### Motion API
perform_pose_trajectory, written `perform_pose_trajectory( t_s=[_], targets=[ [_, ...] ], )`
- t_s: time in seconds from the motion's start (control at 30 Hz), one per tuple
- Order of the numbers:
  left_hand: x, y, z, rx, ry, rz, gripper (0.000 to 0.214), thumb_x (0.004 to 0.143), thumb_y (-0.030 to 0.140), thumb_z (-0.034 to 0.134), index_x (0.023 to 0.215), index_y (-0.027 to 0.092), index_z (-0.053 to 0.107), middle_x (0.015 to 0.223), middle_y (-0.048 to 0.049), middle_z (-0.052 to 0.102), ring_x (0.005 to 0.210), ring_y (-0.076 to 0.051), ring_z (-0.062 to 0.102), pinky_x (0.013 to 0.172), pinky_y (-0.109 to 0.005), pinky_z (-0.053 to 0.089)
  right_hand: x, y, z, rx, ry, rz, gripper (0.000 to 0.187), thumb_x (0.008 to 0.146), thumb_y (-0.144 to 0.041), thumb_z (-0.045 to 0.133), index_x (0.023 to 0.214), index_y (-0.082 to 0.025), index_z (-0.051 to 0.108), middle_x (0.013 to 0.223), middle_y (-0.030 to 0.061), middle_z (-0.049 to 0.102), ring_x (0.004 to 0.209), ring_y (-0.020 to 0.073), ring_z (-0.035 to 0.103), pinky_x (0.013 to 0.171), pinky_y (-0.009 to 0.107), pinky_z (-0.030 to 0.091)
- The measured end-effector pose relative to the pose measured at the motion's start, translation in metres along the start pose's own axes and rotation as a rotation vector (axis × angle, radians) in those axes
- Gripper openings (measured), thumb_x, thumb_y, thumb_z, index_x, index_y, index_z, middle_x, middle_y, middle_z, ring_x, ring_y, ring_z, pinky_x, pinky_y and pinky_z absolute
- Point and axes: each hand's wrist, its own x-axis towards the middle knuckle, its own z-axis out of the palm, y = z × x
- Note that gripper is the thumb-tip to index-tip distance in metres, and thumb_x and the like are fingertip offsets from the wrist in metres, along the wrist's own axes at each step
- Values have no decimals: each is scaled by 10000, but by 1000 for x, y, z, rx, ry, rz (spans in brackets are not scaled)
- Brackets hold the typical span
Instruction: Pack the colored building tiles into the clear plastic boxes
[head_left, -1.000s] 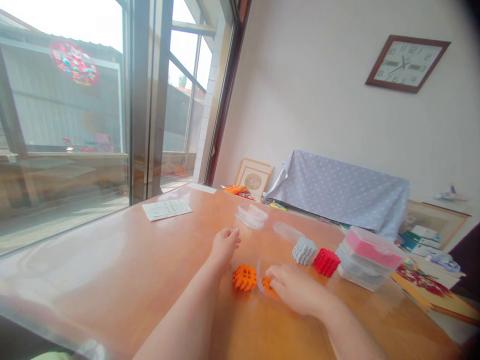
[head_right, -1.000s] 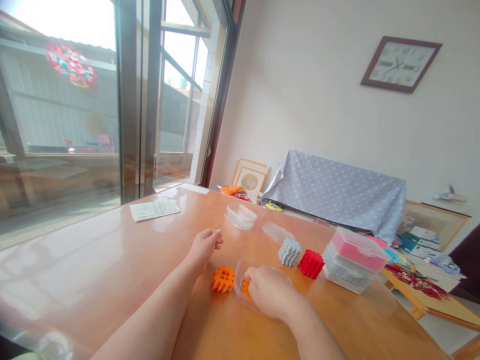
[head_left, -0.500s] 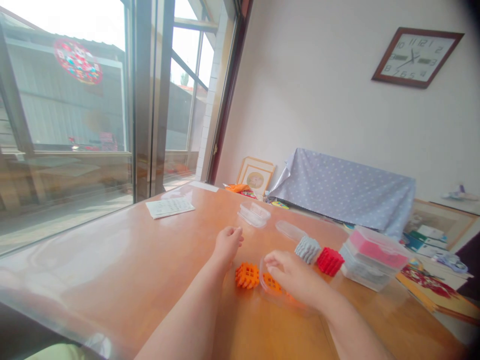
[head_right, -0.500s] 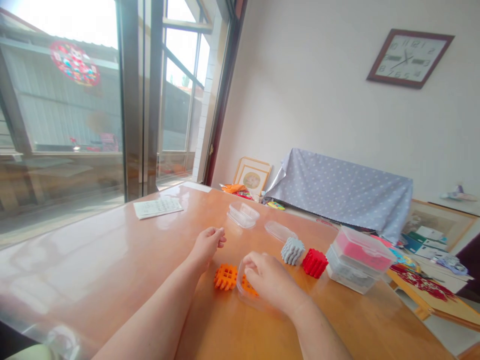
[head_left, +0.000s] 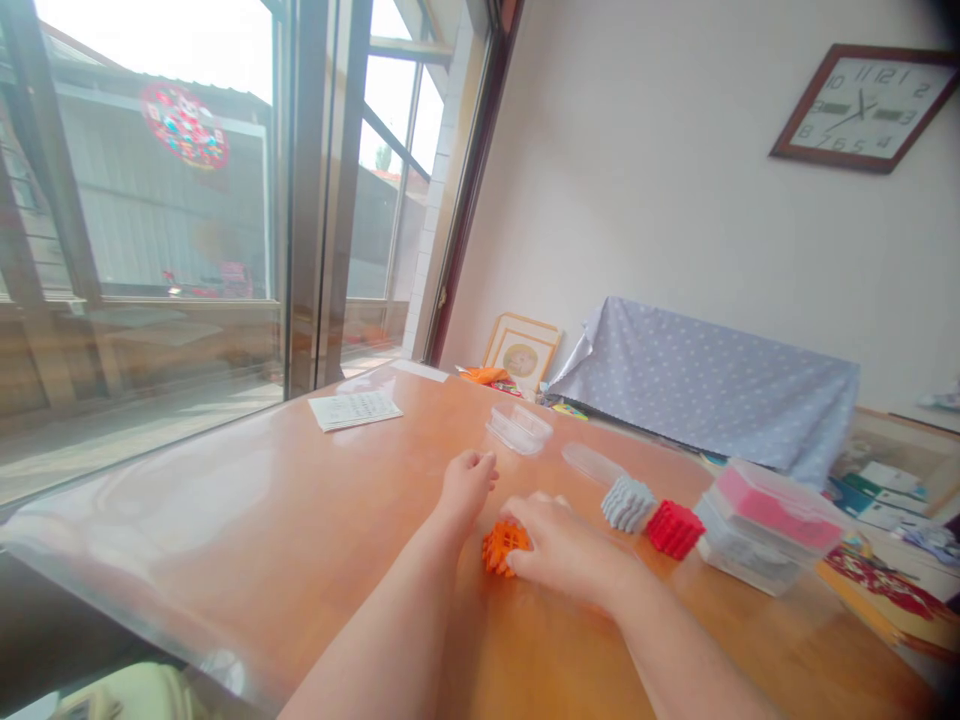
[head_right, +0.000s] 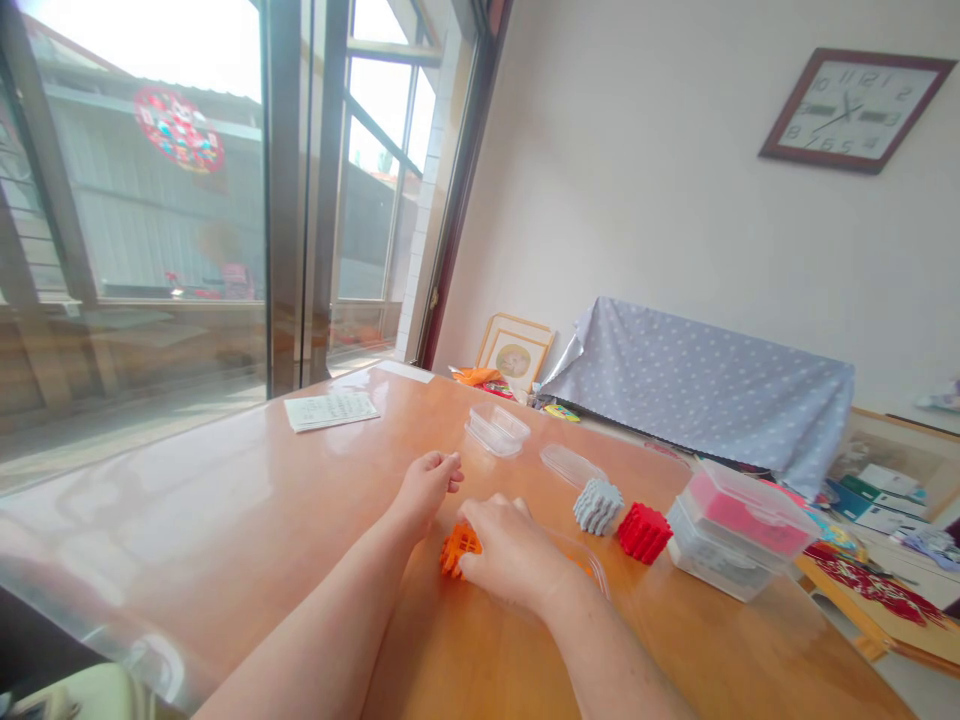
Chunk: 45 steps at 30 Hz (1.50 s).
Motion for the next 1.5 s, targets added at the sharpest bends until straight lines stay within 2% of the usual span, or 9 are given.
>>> perform_pose_trajectory(
  t_s=[0.13,0.27,0.47,0.7,0.9,1.07,1.17,1.3,1.5],
  targets=[
    [0,1,0,-5,0,-10,256,831,407,592,716,180,571,721,-73,682,620,-162,604,623,-278,463,-6,6,-8,70,94,11,329,795,-261,644,1124,-275,648,1064,41,644,973,217,573,842,297,382],
    [-1,2,0,-15,-3,-22,272,821,429,609,713,182,575,727,-72,687,619,-158,599,628,-274,448,-19,27,-16,117,162,47,342,796,-244,635,1137,-253,639,1085,47,669,1015,220,588,910,318,399],
    [-2,2,0,-16,-14,-35,278,818,444,619,749,176,600,743,-80,697,621,-159,604,627,-271,435,-37,55,-9,144,95,116,322,763,-191,619,1082,-215,654,1058,50,702,976,216,622,908,326,434],
    [0,0,0,3,-23,-35,275,828,435,604,740,175,584,761,-87,698,620,-159,605,611,-270,433,-41,59,2,180,102,111,340,800,-220,586,1129,-206,670,1209,74,678,1123,232,606,994,346,416],
    [1,-1,0,-6,-29,-40,298,813,465,623,740,178,588,753,-79,699,616,-153,596,620,-269,433,-47,58,0,109,19,137,216,895,-240,456,858,-213,667,843,11,698,812,179,612,722,274,396],
    [0,-1,0,-4,-29,-43,296,807,467,625,744,179,593,755,-74,697,630,-156,601,629,-268,431,-41,58,5,-81,2,150,165,800,-251,575,647,-193,597,731,7,649,756,164,560,650,270,295],
    [1,-1,0,1,-27,-48,305,798,475,632,739,179,593,759,-77,699,631,-158,602,632,-272,432,-33,59,3,-159,-39,236,179,740,-347,670,654,-197,627,732,14,646,682,152,534,600,278,245],
    [2,-1,0,9,-25,-50,313,793,488,633,750,179,598,779,-83,707,641,-165,610,625,-274,427,-24,57,-3,-222,-89,230,226,684,-438,727,713,-218,681,730,17,655,646,159,533,581,282,232],
    [2,-1,-1,20,-25,-46,307,807,480,616,755,178,596,790,-84,709,643,-164,609,631,-279,432,-17,57,-3,-211,-126,234,272,623,-412,768,820,-236,701,761,22,688,668,186,581,575,278,261]
  ],
)
